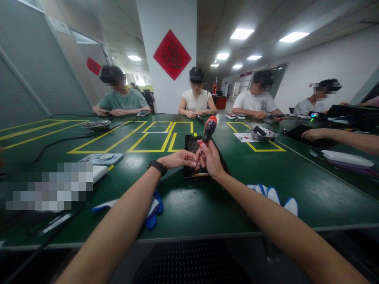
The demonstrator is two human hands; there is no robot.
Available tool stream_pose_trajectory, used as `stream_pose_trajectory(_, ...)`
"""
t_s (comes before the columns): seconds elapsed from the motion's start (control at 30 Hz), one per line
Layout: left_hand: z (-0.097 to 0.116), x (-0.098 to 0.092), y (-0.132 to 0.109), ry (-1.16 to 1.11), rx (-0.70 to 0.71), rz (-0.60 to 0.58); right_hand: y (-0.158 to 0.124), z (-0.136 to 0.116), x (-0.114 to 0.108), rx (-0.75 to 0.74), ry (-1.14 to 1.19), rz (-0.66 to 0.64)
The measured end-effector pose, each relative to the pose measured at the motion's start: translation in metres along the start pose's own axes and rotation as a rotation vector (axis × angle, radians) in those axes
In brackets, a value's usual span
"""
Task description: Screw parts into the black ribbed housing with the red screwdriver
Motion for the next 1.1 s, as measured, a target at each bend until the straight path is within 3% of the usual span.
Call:
stream_pose_trajectory(0.3, -0.0058, -0.0017, 0.0032, 0.033, -0.008, 0.067, -0.0007, -0.0008, 0.0002, -0.014, -0.022, 0.013)
stream_pose_trajectory(0.5, -0.0033, -0.0008, 0.0009, 0.042, -0.010, 0.013, 0.0001, 0.0004, 0.0002, 0.016, 0.010, -0.008)
stream_pose_trajectory(0.73, 0.0017, 0.0026, 0.0024, 0.047, 0.006, 0.051, -0.0005, -0.0037, -0.0004, -0.018, -0.010, 0.061)
stream_pose_trajectory(1.1, -0.0048, -0.0042, 0.0003, 0.001, -0.007, 0.058, 0.0021, -0.0025, -0.0025, -0.009, 0.012, 0.065)
Point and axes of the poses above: each hand's wrist, its own y-axis towards the middle knuckle, its own x-axis out of the palm, z = x × y, the point moved 3 cm from there along y, towards the middle knuckle, and after that the axes turned 4 degrees about -z, right-handed, at the moved point
